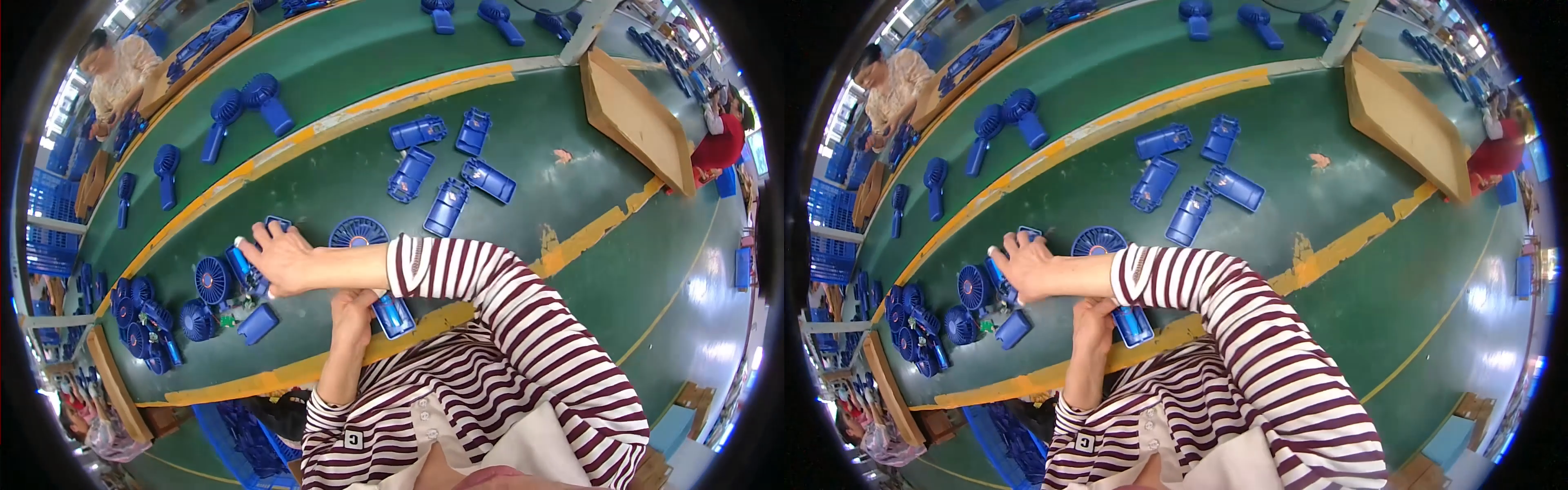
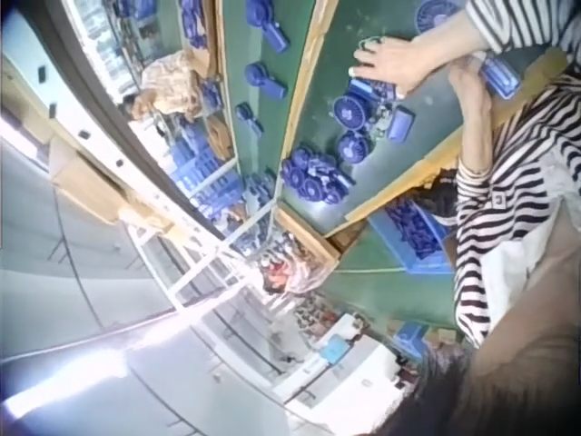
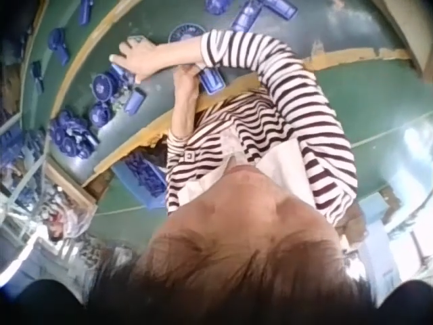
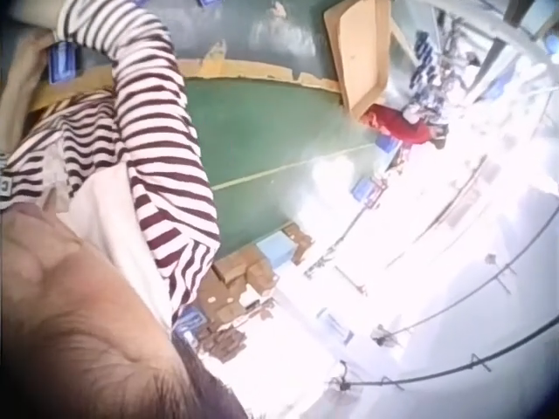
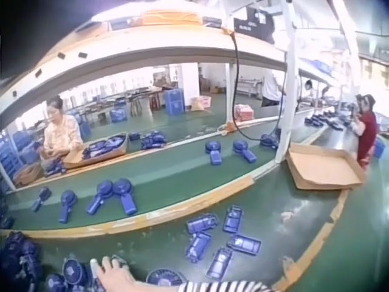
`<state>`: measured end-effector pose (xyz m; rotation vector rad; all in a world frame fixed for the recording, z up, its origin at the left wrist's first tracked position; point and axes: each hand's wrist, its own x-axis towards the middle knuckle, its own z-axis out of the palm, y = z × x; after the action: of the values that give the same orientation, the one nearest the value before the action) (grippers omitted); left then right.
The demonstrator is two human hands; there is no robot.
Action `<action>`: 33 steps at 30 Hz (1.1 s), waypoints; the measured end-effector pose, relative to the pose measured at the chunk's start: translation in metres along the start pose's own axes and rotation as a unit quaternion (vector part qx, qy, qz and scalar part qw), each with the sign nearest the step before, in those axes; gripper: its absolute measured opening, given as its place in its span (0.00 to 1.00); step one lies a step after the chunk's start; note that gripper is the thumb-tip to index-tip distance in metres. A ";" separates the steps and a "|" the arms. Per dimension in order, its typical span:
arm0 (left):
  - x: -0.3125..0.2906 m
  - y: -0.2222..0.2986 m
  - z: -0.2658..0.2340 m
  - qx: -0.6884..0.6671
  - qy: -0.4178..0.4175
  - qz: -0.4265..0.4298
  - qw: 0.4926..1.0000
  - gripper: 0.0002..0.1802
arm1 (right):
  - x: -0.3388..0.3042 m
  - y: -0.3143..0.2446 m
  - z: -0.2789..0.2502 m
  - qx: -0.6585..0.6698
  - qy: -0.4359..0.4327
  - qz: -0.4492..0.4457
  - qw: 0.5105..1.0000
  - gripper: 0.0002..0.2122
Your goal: The person assembles portable handheld fans by hand, inserting fan blades, circuit boards, and batteries into fan housings.
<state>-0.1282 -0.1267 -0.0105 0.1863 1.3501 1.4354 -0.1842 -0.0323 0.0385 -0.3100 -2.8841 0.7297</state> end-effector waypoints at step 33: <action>-0.003 0.017 0.001 -0.034 -0.030 -0.080 0.996 0.13 | -0.229 0.075 -0.023 -0.107 0.181 0.183 0.960 0.25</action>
<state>-0.1360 -0.1234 0.0047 0.0733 1.2368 1.3284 0.0543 -0.0116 0.0009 -0.9197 -2.5752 0.3540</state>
